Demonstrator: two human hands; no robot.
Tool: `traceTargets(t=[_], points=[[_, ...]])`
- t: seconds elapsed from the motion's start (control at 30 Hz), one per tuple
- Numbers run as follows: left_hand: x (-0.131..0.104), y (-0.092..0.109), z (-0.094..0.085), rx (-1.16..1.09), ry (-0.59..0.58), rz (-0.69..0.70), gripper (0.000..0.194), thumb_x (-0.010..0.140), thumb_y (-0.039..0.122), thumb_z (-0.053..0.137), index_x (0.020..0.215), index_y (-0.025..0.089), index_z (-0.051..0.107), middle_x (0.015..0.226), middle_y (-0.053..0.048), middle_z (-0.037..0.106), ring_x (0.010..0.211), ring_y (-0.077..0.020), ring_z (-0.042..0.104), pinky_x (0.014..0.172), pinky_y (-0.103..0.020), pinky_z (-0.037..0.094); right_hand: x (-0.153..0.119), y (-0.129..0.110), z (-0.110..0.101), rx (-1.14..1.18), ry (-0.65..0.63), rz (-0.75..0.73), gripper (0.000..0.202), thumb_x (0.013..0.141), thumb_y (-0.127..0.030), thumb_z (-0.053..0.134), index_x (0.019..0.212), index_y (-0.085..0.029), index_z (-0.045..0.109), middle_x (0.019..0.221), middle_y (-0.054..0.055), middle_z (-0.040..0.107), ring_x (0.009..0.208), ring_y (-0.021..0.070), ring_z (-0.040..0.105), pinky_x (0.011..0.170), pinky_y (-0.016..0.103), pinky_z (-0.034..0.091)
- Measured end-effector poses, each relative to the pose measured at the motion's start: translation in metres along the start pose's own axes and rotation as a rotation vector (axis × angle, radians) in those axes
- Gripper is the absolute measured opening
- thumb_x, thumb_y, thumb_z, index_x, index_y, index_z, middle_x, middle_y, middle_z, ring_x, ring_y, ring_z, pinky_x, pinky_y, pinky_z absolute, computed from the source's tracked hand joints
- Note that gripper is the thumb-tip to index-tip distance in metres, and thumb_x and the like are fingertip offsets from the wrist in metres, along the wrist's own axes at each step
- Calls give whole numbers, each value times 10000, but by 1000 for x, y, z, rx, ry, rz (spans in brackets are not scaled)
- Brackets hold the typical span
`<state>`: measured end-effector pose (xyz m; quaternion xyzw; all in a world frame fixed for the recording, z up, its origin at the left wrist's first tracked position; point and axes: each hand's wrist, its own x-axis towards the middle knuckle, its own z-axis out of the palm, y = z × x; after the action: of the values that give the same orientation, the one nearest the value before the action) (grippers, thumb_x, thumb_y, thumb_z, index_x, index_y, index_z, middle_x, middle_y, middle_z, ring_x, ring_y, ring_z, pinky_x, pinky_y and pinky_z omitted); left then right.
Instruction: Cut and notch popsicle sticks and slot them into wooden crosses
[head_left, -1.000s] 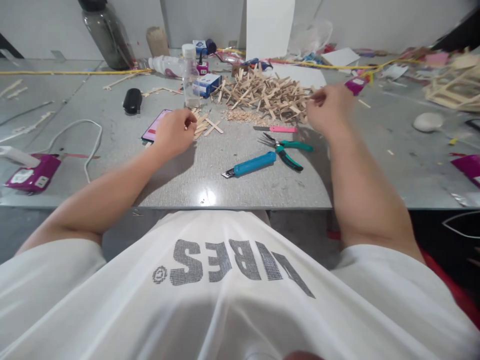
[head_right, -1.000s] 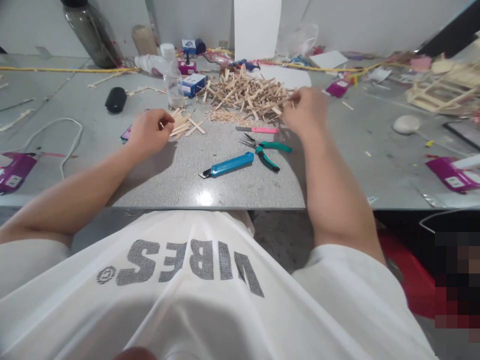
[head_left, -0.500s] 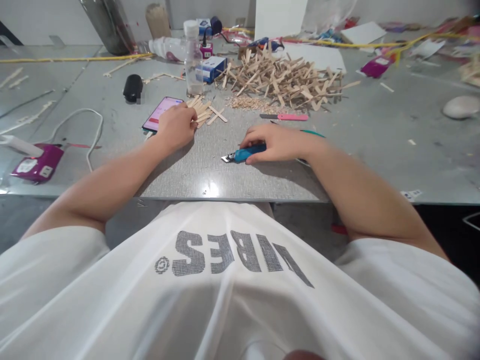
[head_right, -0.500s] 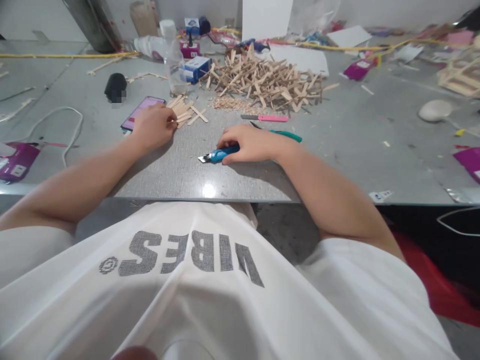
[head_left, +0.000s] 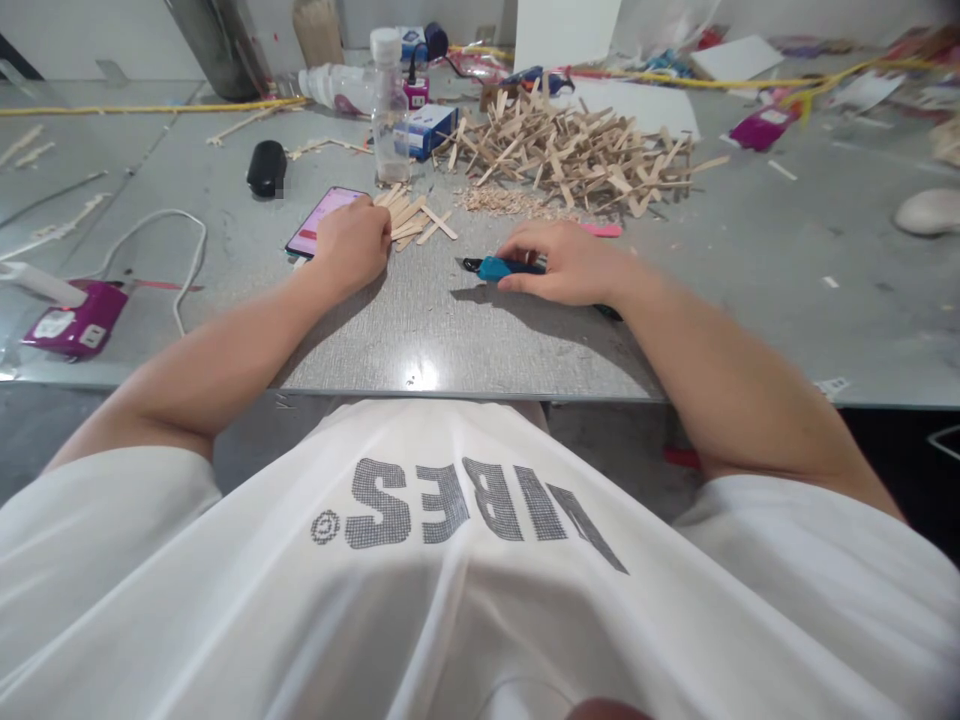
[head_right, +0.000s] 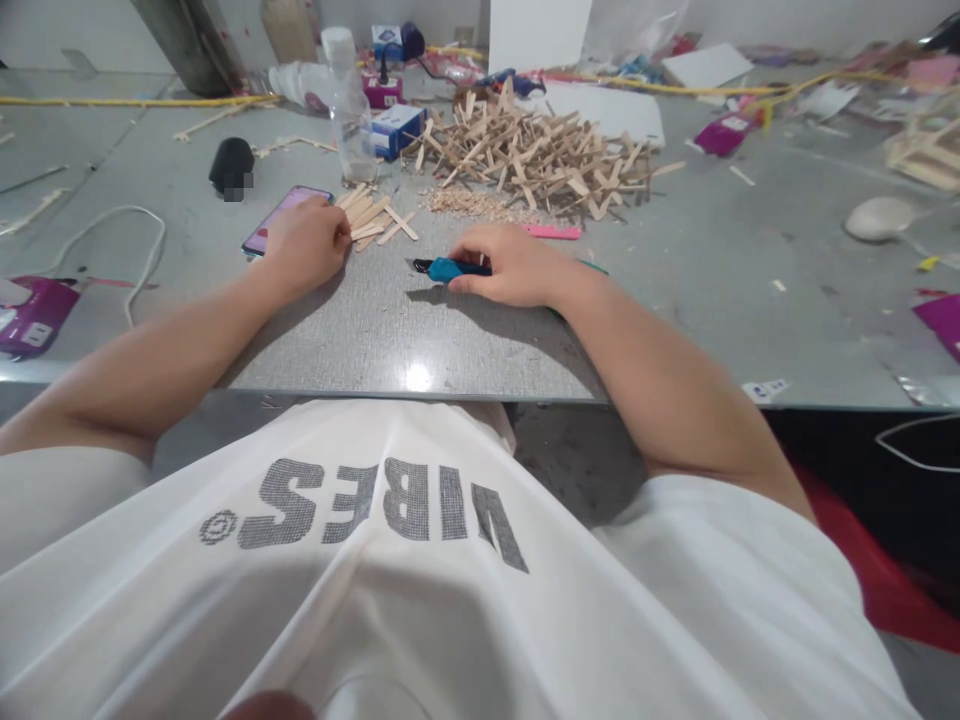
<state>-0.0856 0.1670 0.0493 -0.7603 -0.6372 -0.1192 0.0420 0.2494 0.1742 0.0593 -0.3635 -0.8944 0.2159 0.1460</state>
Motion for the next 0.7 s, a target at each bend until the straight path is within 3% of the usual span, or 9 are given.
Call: traceTargets(t=[0.13, 0.3, 0.43, 0.6, 0.7], points=[[-1, 3, 0, 29, -13, -29, 279, 1086, 221, 543, 1161, 221, 812, 1229, -89, 777, 988, -217, 600, 809, -423, 422, 0, 0, -1, -1, 25, 23, 416, 918, -681, 742, 1102, -310, 771, 1147, 120, 747, 1089, 357, 660, 1061, 590, 537], [-2, 4, -1, 23, -34, 5, 257, 1064, 234, 577, 1179, 209, 805, 1238, -123, 755, 1089, -278, 592, 865, -463, 417, 0, 2, -2, 11, 46, 30, 404, 889, -705, 768, 1037, -329, 772, 1094, 115, 738, 1074, 371, 652, 1077, 640, 539], [-2, 6, -2, 30, -39, -2, 262, 1104, 227, 549, 1195, 215, 794, 1167, -56, 747, 1119, -213, 514, 973, -437, 412, 1, 2, -2, -4, 49, 22, 382, 889, -678, 769, 1030, -323, 762, 1090, 128, 730, 1085, 385, 654, 1079, 656, 530], [0, 6, -6, 106, -82, 4, 317, 1046, 161, 527, 1189, 155, 809, 1168, -138, 783, 1108, -269, 581, 900, -455, 396, 0, 3, -3, -34, 50, 9, 365, 922, -678, 749, 1028, -329, 735, 1102, 120, 725, 1084, 375, 638, 1069, 657, 518], [0, 2, -8, 75, -81, 11, 303, 1088, 244, 520, 1177, 196, 806, 1112, -112, 766, 1144, -267, 547, 952, -471, 407, -1, 3, -3, -31, 86, 17, 399, 943, -688, 733, 1057, -305, 719, 1125, 130, 709, 1082, 359, 631, 1048, 627, 512]])
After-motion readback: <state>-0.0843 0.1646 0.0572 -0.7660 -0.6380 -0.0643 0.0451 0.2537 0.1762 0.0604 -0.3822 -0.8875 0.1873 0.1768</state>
